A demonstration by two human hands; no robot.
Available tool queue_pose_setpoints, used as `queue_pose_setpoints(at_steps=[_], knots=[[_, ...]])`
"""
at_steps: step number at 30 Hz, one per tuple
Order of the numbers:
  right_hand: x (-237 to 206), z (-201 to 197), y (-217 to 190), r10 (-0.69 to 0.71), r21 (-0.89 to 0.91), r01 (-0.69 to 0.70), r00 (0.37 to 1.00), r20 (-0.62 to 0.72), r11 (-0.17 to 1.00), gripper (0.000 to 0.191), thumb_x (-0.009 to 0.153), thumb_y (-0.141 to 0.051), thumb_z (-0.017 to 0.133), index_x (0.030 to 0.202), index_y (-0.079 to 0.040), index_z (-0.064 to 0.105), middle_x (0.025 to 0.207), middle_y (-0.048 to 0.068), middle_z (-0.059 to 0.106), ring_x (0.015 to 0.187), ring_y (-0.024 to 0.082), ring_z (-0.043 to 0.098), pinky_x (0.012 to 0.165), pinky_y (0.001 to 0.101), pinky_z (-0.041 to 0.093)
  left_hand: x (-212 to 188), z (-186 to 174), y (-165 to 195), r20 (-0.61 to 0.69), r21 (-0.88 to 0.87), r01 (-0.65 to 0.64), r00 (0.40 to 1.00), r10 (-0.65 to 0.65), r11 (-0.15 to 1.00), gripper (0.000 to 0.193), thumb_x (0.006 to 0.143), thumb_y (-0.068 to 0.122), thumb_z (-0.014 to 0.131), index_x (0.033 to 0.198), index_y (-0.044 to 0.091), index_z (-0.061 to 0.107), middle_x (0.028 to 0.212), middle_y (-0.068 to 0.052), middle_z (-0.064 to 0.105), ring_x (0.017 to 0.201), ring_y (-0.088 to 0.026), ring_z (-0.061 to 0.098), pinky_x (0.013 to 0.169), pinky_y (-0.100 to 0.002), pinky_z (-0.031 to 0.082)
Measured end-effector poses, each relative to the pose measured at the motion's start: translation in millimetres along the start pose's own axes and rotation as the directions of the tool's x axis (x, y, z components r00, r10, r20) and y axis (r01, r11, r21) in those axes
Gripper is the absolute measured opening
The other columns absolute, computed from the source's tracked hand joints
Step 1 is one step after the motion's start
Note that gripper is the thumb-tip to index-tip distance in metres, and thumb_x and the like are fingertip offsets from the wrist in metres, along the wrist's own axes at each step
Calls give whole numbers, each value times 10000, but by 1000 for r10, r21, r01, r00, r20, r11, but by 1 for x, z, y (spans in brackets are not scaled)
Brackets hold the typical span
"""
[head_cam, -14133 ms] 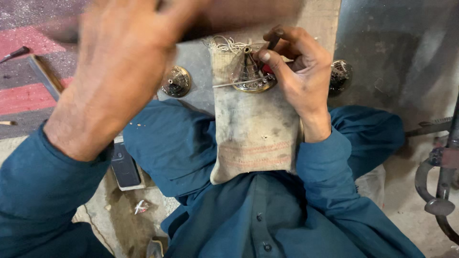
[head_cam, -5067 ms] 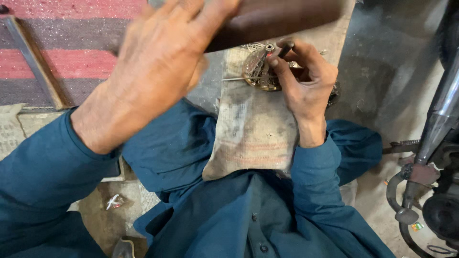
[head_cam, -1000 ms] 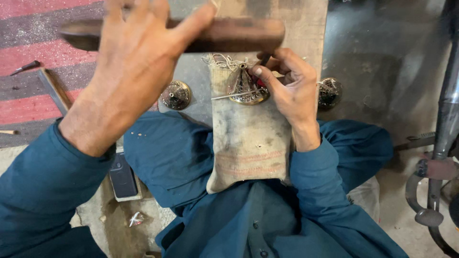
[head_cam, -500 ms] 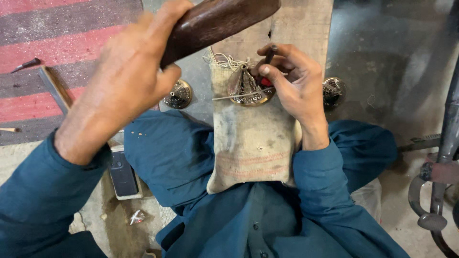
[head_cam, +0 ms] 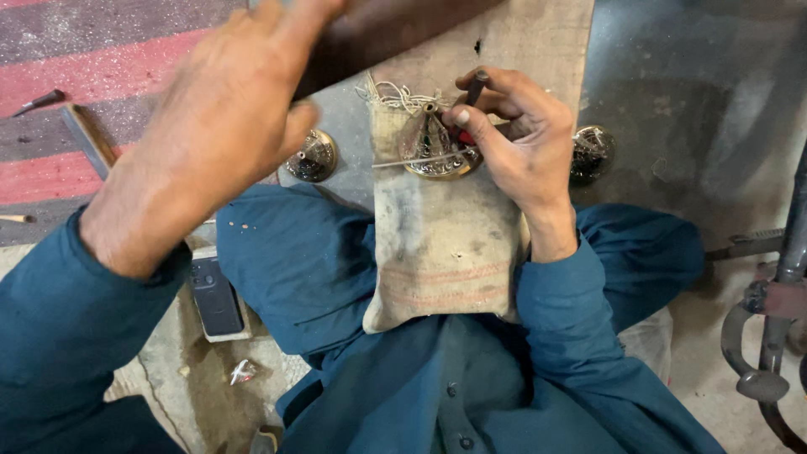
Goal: The person sits cross-legged and uses a hammer and punch to emboss or engrave a decorative pattern on a small conical metal object. They repeatedly strike the punch with the hammer, reposition the punch, and occasionally rotate the object to continue the pattern.
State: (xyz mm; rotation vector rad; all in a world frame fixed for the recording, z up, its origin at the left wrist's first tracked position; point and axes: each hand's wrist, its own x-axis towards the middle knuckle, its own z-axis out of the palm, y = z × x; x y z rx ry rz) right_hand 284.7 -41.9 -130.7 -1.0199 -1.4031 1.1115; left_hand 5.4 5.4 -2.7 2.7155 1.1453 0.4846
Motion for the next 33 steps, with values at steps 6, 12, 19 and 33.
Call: queue_pose_setpoints(at_steps=[6, 12, 19, 33], knots=[[-1, 1, -1, -1, -37, 1, 1000, 5, 999, 253, 1051, 87, 705, 1290, 72, 625, 1176, 172, 744, 1057, 205, 766, 902, 279, 652, -4, 2, -1, -9, -83, 7, 1000, -8, 997, 706, 813, -27, 699, 1470, 47, 453, 1253, -256, 585, 1158, -456, 583, 941, -536, 486], [0, 3, -4, 20, -23, -20, 1000, 4, 1000, 273, 1035, 87, 706, 1295, 68, 624, 1200, 161, 733, 1070, 210, 764, 880, 283, 668, -6, -2, 1, -5, -37, 13, 1000, -13, 999, 702, 808, -25, 711, 1465, 54, 476, 1244, -255, 588, 1163, -456, 586, 946, -531, 477], [0, 2, -3, 6, -17, -6, 999, 33, 1000, 249, 1057, 67, 705, 1298, 65, 642, 1155, 146, 751, 1063, 206, 769, 941, 297, 652, -3, -2, 0, -19, 76, -1, 1000, 3, 997, 735, 789, -39, 738, 1466, 89, 484, 1165, -256, 594, 1119, -457, 593, 942, -542, 473], [1, 7, -6, 61, 40, -62, 998, 29, 997, 290, 1040, 64, 683, 1325, 39, 633, 1195, 141, 721, 1096, 207, 754, 961, 313, 657, -4, -1, -2, -6, 179, 32, 999, -32, 983, 757, 826, 10, 760, 1525, 151, 504, 1140, -201, 582, 1099, -418, 586, 927, -531, 479]])
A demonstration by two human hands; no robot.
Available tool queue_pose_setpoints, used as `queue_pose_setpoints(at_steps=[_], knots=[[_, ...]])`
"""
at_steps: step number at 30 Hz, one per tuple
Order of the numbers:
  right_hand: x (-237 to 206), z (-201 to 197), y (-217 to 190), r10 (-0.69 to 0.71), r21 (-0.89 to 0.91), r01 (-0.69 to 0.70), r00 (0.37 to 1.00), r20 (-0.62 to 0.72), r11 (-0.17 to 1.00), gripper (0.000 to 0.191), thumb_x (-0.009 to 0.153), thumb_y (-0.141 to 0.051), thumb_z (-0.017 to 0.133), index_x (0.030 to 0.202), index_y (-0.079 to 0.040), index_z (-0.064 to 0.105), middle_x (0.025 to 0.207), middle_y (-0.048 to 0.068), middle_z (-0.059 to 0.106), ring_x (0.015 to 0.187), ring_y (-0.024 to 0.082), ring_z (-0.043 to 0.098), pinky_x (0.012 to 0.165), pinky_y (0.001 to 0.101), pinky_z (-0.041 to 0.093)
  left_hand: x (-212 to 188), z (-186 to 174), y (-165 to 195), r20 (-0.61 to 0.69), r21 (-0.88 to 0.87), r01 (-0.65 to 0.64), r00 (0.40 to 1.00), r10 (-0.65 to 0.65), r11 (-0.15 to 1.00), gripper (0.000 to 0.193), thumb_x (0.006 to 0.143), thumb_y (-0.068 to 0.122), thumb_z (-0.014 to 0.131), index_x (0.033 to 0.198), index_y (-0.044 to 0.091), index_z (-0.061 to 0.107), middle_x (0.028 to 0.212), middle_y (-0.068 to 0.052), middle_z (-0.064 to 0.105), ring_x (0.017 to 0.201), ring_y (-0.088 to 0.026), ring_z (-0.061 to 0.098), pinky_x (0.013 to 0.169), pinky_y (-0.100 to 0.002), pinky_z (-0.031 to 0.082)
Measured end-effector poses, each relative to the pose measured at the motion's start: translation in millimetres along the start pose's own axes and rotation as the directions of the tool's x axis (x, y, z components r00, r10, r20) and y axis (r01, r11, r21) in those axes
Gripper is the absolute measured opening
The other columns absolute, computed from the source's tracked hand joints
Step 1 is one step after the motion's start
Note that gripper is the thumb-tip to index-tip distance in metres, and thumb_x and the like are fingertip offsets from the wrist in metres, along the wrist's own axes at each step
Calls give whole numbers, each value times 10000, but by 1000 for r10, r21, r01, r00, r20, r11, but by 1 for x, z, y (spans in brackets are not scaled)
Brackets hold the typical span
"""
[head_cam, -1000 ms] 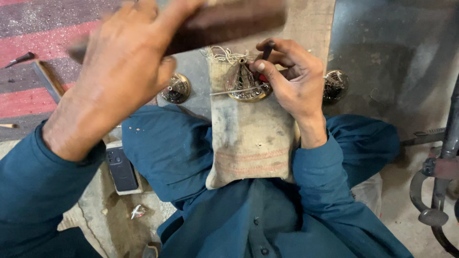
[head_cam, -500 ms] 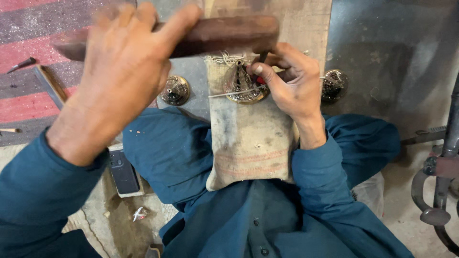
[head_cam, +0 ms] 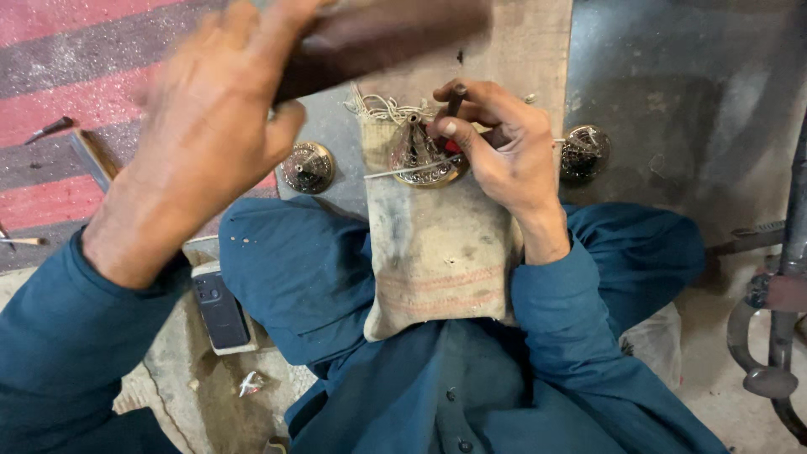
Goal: The person sits cross-legged and uses a hammer and punch to emboss or engrave a decorative pattern on a small conical metal object. They repeatedly strike the punch with the hammer, reposition the punch, and occasionally rotate the object to continue the pattern.
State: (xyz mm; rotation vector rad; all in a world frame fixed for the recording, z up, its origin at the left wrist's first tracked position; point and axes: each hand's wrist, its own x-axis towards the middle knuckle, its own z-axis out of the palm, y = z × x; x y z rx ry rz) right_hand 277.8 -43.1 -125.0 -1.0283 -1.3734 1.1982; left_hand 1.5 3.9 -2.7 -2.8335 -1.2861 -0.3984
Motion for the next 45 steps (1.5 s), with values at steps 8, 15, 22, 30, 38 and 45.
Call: queue_pose_setpoints(at_steps=[8, 15, 22, 30, 38, 45], knots=[[1, 3, -2, 38, -20, -38, 999, -6, 999, 264, 1036, 50, 670, 1298, 37, 650, 1082, 84, 723, 1044, 149, 733, 899, 255, 611, 4, 5, -4, 68, -66, 75, 995, -70, 995, 772, 801, 43, 761, 1516, 161, 495, 1064, -216, 576, 982, -439, 593, 828, -545, 484], [7, 4, 1, 87, 70, -84, 995, -44, 994, 254, 1039, 40, 684, 1287, 39, 630, 1018, 66, 720, 976, 125, 714, 876, 244, 589, 6, 7, -7, 28, -280, 62, 998, -57, 958, 767, 828, 18, 718, 1530, 111, 424, 1095, -218, 586, 1026, -443, 596, 860, -544, 497], [7, 5, 1, 69, 58, -67, 996, -47, 996, 243, 1028, 12, 712, 1257, 48, 641, 1055, 69, 737, 981, 116, 707, 879, 245, 594, 12, -5, -5, 19, 3, -30, 999, 30, 1000, 659, 839, 11, 739, 1453, 124, 529, 1026, -223, 608, 960, -437, 623, 808, -539, 493], [8, -2, 12, -43, 82, 55, 988, -146, 995, 208, 1077, -61, 663, 1277, -2, 651, 1053, 90, 754, 982, 177, 769, 904, 328, 663, -3, 5, -12, 162, 123, 89, 981, -108, 988, 612, 875, -7, 710, 1444, 158, 554, 1000, -220, 642, 955, -427, 644, 804, -557, 494], [-9, -45, 16, 134, 459, 97, 886, -444, 883, 226, 1086, -118, 694, 1271, -41, 590, 1017, 95, 729, 993, 255, 760, 889, 361, 671, -118, 93, -8, 358, -544, 397, 907, -223, 739, 770, 723, 102, 745, 1437, 0, 479, 1324, -299, 620, 1228, -431, 622, 1000, -460, 504], [-27, -69, -1, 81, 372, 21, 963, -257, 928, 221, 1105, -89, 728, 1274, -11, 612, 1032, 148, 735, 959, 264, 747, 816, 297, 622, -110, 123, 32, 335, -818, 404, 913, -231, 410, 844, 828, 211, 801, 1523, 0, 372, 1545, -246, 463, 1422, -402, 465, 1144, -446, 376]])
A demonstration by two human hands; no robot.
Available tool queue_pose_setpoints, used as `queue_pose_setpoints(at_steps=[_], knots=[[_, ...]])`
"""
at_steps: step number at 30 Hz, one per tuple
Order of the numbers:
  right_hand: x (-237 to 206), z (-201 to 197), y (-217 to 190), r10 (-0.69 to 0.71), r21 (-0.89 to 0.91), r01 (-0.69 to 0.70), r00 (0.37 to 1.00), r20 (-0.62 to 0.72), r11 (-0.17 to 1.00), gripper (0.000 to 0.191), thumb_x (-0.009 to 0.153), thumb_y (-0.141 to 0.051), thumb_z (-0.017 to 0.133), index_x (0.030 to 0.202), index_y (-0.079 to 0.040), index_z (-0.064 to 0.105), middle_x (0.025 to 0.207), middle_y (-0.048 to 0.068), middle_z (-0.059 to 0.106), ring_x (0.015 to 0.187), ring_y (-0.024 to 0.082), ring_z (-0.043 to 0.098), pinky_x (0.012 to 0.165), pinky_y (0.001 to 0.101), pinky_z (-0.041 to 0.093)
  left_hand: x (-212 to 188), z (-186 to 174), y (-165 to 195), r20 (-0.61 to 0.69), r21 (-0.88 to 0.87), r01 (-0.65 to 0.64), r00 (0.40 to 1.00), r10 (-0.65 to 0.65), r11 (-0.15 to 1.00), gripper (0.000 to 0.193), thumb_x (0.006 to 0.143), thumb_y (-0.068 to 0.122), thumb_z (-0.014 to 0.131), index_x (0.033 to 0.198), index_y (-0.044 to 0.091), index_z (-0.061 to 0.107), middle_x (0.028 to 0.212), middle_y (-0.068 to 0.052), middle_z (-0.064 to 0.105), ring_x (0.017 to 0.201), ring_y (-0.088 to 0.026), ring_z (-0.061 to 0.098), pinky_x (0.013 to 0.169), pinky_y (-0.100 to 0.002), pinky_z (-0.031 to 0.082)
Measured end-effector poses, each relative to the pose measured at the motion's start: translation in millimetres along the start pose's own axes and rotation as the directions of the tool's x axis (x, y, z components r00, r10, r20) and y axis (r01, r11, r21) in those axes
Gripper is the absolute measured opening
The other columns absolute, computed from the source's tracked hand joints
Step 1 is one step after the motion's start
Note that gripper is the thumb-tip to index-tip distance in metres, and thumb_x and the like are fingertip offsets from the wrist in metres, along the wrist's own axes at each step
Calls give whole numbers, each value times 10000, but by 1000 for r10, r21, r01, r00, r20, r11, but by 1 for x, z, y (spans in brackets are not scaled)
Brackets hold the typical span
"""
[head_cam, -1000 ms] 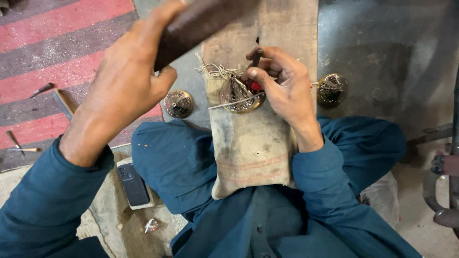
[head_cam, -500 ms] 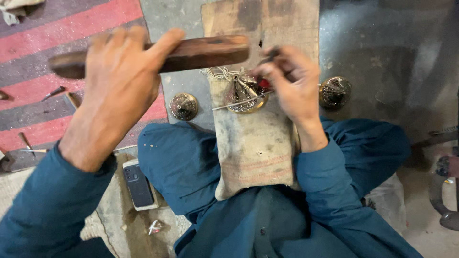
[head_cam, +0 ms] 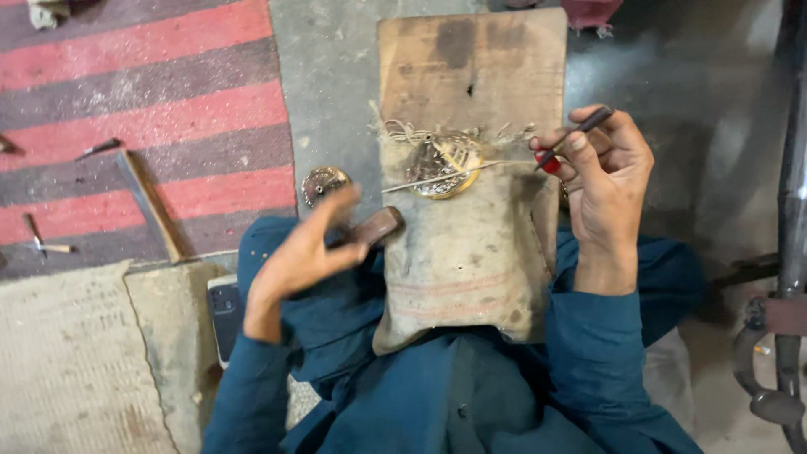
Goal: The person sits cross-legged and uses a hammer and punch to emboss or engrave a decorative pattern on a small conical metal object. They repeatedly strike the punch with the hammer, reposition the punch, and occasionally rotate the object to continue the pattern.
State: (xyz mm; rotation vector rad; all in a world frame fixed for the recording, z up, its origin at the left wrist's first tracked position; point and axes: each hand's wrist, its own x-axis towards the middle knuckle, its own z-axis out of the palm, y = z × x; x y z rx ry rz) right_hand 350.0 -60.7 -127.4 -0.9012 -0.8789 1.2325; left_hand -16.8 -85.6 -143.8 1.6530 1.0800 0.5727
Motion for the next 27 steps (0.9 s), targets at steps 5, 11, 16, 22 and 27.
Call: queue_pose_setpoints(at_steps=[5, 11, 16, 22, 27], knots=[[7, 13, -6, -19, -93, 23, 999, 45, 995, 245, 1082, -105, 742, 1273, -18, 616, 1006, 157, 748, 964, 238, 761, 812, 291, 637, 70, 50, 61, -354, 425, 10, 922, 156, 905, 847, 869, 445, 819, 1517, 49, 444, 1462, -239, 531, 1371, -418, 483, 1127, -501, 404], [-5, 11, -13, -34, -252, 29, 999, -18, 967, 343, 1051, -43, 760, 1364, -2, 625, 1045, 173, 762, 850, 158, 707, 746, 236, 544, 112, 89, 82, -298, 542, 88, 950, 94, 836, 796, 847, 478, 803, 1450, 59, 496, 1403, -226, 535, 1308, -424, 488, 1087, -508, 426], [-16, 6, -19, -18, -262, 7, 999, -38, 965, 262, 1059, 4, 708, 1303, 35, 617, 1042, 176, 741, 1005, 228, 764, 885, 320, 643, 108, 43, 54, -39, 185, -358, 928, 371, 915, 766, 788, 233, 879, 1465, 143, 531, 1473, -186, 553, 1358, -385, 520, 1158, -474, 420], [6, 44, -16, 4, -343, 38, 993, 121, 938, 227, 1034, 41, 646, 1256, 22, 604, 1079, 158, 757, 979, 207, 756, 877, 321, 653, 115, 33, 54, 51, -91, -330, 941, 335, 940, 942, 758, 147, 869, 1562, 142, 380, 1504, -161, 556, 1396, -330, 545, 1193, -414, 430], [20, 75, 1, -40, -473, 190, 950, 309, 860, 224, 1075, 54, 658, 1293, 47, 608, 1089, 160, 753, 1036, 195, 751, 947, 300, 630, 60, 25, 40, -270, 256, -327, 879, 392, 910, 924, 850, 203, 903, 1600, 106, 372, 1610, -202, 467, 1498, -387, 443, 1246, -457, 358]])
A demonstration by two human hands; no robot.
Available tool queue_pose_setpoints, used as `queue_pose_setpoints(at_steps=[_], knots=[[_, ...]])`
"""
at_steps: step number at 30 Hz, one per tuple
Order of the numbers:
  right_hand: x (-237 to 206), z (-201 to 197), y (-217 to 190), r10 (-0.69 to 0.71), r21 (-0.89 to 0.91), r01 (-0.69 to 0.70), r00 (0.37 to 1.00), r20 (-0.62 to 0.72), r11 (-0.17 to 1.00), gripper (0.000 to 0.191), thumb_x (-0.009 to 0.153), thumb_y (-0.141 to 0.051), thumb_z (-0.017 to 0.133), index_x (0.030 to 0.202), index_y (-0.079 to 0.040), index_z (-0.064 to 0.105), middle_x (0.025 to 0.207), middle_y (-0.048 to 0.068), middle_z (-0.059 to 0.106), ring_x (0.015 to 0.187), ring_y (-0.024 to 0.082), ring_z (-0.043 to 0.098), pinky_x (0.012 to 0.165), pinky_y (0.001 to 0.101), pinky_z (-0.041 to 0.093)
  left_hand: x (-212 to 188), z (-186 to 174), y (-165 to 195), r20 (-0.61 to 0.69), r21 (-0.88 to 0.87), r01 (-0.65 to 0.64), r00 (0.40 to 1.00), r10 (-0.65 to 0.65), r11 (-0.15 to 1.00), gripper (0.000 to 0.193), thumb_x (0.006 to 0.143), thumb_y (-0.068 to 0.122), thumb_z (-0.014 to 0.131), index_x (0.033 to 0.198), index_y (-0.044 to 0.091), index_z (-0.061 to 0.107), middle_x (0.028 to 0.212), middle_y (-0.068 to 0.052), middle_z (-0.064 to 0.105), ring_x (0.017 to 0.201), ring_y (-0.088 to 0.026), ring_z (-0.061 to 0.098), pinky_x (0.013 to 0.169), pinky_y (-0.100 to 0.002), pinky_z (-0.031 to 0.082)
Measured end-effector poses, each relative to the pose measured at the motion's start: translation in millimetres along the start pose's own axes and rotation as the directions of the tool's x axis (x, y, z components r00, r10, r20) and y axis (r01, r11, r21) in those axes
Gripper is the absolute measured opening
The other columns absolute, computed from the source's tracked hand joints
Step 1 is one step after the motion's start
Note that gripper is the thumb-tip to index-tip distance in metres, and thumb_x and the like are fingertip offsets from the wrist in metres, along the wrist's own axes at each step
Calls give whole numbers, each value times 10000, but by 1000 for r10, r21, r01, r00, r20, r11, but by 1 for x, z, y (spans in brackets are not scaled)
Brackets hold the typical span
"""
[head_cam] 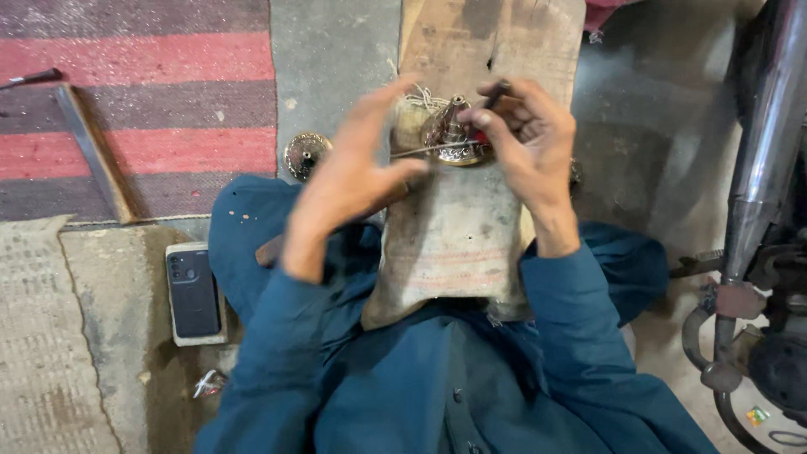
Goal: The person sits cross-legged and uses a hammer and punch to emboss or engrave a decorative pattern on a small conical metal object. They repeatedly strike the punch with the hammer, reposition the punch, and occasionally rotate the object to continue the pattern.
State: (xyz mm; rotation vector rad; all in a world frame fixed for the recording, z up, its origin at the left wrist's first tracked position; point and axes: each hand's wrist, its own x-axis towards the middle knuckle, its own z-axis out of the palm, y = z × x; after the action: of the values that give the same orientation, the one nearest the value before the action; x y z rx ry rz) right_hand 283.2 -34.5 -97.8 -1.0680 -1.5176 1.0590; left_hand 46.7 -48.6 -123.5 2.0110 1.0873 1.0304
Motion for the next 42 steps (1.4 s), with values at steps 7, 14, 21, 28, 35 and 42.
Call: queue_pose_setpoints(at_steps=[7, 14, 21, 28, 35, 42], knots=[[-13, 11, 10, -48, -141, 43, 998, -36, 989, 236, 1097, 40, 672, 1322, 33, 598, 1123, 141, 768, 1094, 181, 742, 952, 265, 604, -77, -39, -37, 526, 70, 566, 679, -512, 822, 792, 745, 387, 860, 1403, 68, 556, 1249, -199, 709, 1179, -298, 691, 979, -412, 519], [-20, 12, 8, -149, -279, 124, 986, -69, 952, 229, 1111, 86, 688, 1313, 13, 608, 1147, 122, 744, 1137, 164, 745, 965, 275, 630, -83, -30, -16, 193, -76, 541, 832, -520, 838, 655, 828, 211, 736, 1413, 55, 485, 1049, -265, 698, 1031, -403, 719, 845, -440, 547], [-15, 13, 7, -80, -191, 54, 989, -128, 980, 241, 1087, 82, 719, 1303, 26, 627, 1078, 97, 755, 1014, 116, 723, 856, 252, 622, -16, -50, 11, -27, 197, 37, 999, -33, 980, 733, 842, 23, 739, 1490, 104, 406, 1279, -250, 640, 1090, -479, 629, 887, -515, 527], [-12, 15, -1, -129, -321, 76, 981, -146, 944, 235, 1074, 39, 761, 1282, 31, 651, 1068, 106, 778, 992, 102, 728, 811, 231, 602, 10, -69, 27, -9, 493, -109, 992, 130, 863, 801, 835, -48, 706, 1544, 181, 412, 1044, -145, 548, 1043, -381, 605, 886, -510, 503], [-9, 16, -3, -142, -286, 92, 977, -159, 954, 225, 1055, 23, 780, 1247, 39, 663, 1050, 83, 768, 966, 73, 710, 801, 210, 593, 20, -70, 35, 6, 720, -193, 962, 272, 667, 668, 913, 2, 682, 1517, 218, 497, 1074, -137, 566, 1059, -341, 589, 910, -483, 475], [-8, 12, -2, -196, -400, 136, 974, -114, 906, 200, 1020, 16, 768, 1193, 34, 669, 958, 78, 748, 876, 64, 712, 712, 201, 576, 15, -68, 28, 26, 760, -192, 964, 266, 621, 583, 966, 0, 647, 1496, 195, 503, 1117, -161, 565, 1076, -353, 581, 948, -509, 440]])
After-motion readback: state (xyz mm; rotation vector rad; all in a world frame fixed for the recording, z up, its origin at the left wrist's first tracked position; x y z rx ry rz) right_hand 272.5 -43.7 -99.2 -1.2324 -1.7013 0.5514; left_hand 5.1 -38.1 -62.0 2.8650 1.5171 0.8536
